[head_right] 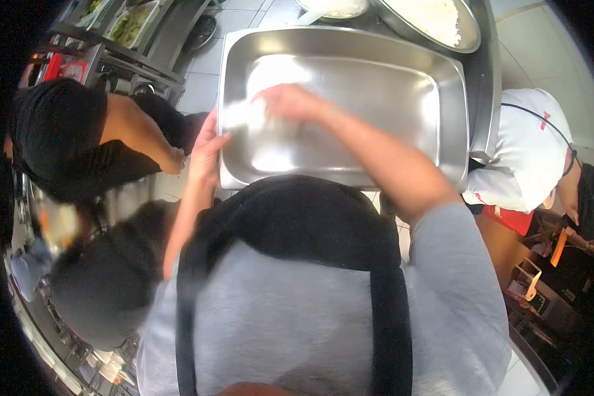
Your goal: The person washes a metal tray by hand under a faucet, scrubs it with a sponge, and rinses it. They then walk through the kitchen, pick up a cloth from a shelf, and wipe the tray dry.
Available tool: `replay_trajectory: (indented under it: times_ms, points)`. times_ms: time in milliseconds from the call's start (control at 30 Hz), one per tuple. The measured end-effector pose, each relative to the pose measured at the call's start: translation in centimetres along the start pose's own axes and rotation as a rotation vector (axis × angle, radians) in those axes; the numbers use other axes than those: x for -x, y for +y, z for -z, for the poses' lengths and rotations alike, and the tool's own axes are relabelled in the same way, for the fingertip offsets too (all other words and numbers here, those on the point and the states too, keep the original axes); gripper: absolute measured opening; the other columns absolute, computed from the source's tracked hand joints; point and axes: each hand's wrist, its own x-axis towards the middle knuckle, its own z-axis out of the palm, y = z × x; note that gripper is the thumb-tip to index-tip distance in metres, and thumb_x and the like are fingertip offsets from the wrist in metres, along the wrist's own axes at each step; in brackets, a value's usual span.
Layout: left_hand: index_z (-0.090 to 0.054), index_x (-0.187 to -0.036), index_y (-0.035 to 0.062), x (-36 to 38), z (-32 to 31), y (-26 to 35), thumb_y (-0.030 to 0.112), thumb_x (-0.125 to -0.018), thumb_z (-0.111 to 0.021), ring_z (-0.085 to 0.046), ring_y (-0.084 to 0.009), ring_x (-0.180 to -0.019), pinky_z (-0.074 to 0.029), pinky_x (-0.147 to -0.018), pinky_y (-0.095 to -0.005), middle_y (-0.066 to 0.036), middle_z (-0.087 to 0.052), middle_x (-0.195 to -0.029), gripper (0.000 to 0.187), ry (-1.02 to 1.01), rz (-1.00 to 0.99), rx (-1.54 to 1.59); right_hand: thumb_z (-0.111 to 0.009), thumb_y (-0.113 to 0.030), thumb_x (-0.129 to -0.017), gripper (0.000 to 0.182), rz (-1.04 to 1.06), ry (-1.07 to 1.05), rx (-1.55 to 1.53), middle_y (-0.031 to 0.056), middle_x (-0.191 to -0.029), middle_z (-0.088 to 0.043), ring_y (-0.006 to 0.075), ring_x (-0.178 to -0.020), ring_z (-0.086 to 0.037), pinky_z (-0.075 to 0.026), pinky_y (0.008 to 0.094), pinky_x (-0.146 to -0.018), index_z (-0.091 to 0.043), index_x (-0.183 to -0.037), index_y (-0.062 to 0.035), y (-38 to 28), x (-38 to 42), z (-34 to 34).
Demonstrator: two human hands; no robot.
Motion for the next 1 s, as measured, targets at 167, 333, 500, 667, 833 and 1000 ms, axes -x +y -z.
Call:
replay_trajectory:
  times_ms: [167, 333, 500, 667, 833, 1000]
  points:
    - [-0.032, -0.132, 0.0006, -0.1, 0.3, -0.9, -0.009, -0.065, -0.046, -0.048, -0.0152, -0.108, -0.036, -0.093, -0.0274, -0.008, -0.049, -0.121, 0.068, 0.011, -0.046, -0.058, -0.058, -0.016, -0.075, 0.022, 0.088, 0.539, 0.747, 0.0134, -0.089, -0.06, 0.0288, -0.083, -0.057, -0.045, 0.0367, -0.077, -0.063, -0.095, -0.0102, 7.8, -1.3, -0.3]
    - [-0.034, -0.131, -0.0005, -1.4, 1.1, -0.8, -0.011, -0.061, -0.047, -0.049, -0.0151, -0.106, -0.039, -0.089, -0.0264, -0.008, -0.049, -0.121, 0.072, 0.015, -0.04, -0.056, -0.054, -0.001, -0.065, 0.018, 0.267, -0.013, 0.452, 0.0085, -0.09, -0.057, 0.0284, -0.091, -0.052, -0.043, 0.0349, -0.078, -0.065, -0.074, -0.0122, 5.1, 3.2, -6.5]
    - [-0.035, -0.13, -0.0004, -1.7, 1.5, -0.9, -0.012, -0.06, -0.047, -0.049, -0.0147, -0.106, -0.041, -0.087, -0.026, -0.008, -0.049, -0.121, 0.072, 0.009, -0.098, -0.093, -0.056, 0.005, -0.058, 0.02, -0.097, -0.162, 0.497, 0.0091, -0.08, -0.059, 0.0261, -0.083, -0.055, -0.043, 0.0364, -0.074, -0.061, -0.068, -0.0114, 11.2, 15.7, 4.6]
    - [-0.032, -0.132, -0.0002, -1.6, 1.8, -0.6, -0.01, -0.063, -0.048, -0.047, -0.015, -0.109, -0.037, -0.091, -0.026, -0.008, -0.047, -0.123, 0.072, -0.048, -0.041, -0.106, -0.051, -0.002, -0.071, 0.018, -0.472, -0.592, 0.642, 0.0051, -0.083, -0.063, 0.0188, -0.081, -0.058, -0.045, 0.0323, -0.074, -0.065, -0.078, -0.0101, 7.0, 19.3, 11.8]
    - [-0.024, -0.136, 0.0006, -0.4, 1.2, -0.3, -0.008, -0.065, -0.05, -0.045, -0.0153, -0.112, -0.032, -0.096, -0.0269, -0.008, -0.046, -0.125, 0.076, -0.014, -0.053, -0.196, -0.058, -0.008, -0.073, 0.027, 0.165, 0.035, 0.616, 0.0111, -0.096, -0.059, 0.0269, -0.086, -0.057, -0.045, 0.0349, -0.078, -0.063, -0.1, -0.0082, 3.7, 1.2, 7.6]
    - [-0.024, -0.136, 0.0013, -0.3, 1.5, -0.6, -0.006, -0.061, -0.052, -0.043, -0.0157, -0.114, -0.032, -0.096, -0.0266, -0.008, -0.045, -0.126, 0.081, 0.022, -0.114, -0.226, -0.055, -0.004, -0.07, 0.024, -0.074, 0.335, 0.291, 0.0077, -0.092, -0.059, 0.0272, -0.084, -0.055, -0.044, 0.0349, -0.079, -0.066, -0.089, -0.0151, 6.6, -7.3, -1.6]
